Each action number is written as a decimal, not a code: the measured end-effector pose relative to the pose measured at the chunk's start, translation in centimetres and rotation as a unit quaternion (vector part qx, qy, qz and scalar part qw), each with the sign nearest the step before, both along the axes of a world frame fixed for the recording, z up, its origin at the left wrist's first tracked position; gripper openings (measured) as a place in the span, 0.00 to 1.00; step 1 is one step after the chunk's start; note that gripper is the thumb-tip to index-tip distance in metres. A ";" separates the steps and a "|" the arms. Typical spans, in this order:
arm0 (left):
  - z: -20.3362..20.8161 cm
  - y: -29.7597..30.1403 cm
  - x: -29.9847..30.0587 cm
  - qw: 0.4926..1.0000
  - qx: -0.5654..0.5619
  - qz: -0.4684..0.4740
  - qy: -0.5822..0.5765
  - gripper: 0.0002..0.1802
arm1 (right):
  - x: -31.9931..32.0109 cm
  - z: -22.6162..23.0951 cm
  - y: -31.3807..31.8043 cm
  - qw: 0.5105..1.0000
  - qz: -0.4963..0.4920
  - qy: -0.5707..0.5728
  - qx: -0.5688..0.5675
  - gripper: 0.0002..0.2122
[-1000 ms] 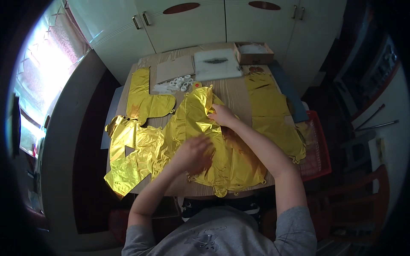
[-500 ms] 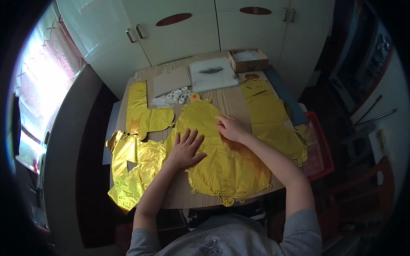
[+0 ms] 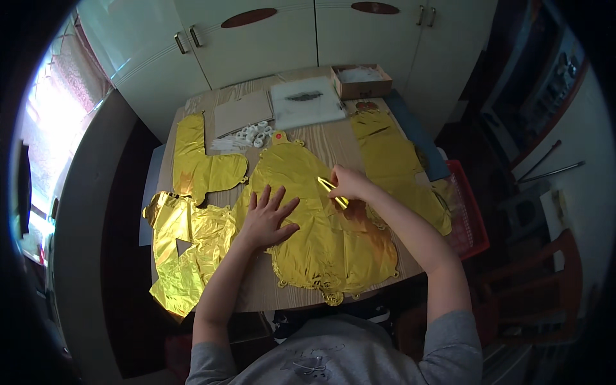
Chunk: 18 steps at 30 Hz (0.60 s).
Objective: Folding and smoothing gold-colored foil items on a wooden table to prepare them for packaging.
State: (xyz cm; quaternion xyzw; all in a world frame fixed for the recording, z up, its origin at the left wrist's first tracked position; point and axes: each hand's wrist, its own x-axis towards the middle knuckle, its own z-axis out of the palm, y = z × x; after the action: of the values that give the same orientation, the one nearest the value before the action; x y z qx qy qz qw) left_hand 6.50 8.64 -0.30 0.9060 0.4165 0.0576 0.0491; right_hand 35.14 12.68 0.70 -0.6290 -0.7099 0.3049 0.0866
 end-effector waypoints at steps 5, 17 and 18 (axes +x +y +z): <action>0.0 0.1 -0.1 1.000 -0.004 0.003 0.003 0.37 | 0.1 0.3 0.5 0.996 0.004 0.036 -0.079 0.19; -0.7 0.8 -0.4 0.999 -0.041 0.017 -0.016 0.47 | 0.2 -0.9 -2.2 0.838 -0.224 0.483 -0.115 0.31; -0.6 0.8 -0.3 0.999 -0.041 0.019 -0.009 0.47 | 0.3 -1.0 -2.2 0.874 -0.202 0.432 -0.093 0.31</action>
State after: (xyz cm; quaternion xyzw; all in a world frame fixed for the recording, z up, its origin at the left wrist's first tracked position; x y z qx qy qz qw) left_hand 6.21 9.41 -0.92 0.8948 0.4349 0.0496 0.0884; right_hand 35.43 10.47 -0.34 -0.5696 -0.4280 0.5863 0.3855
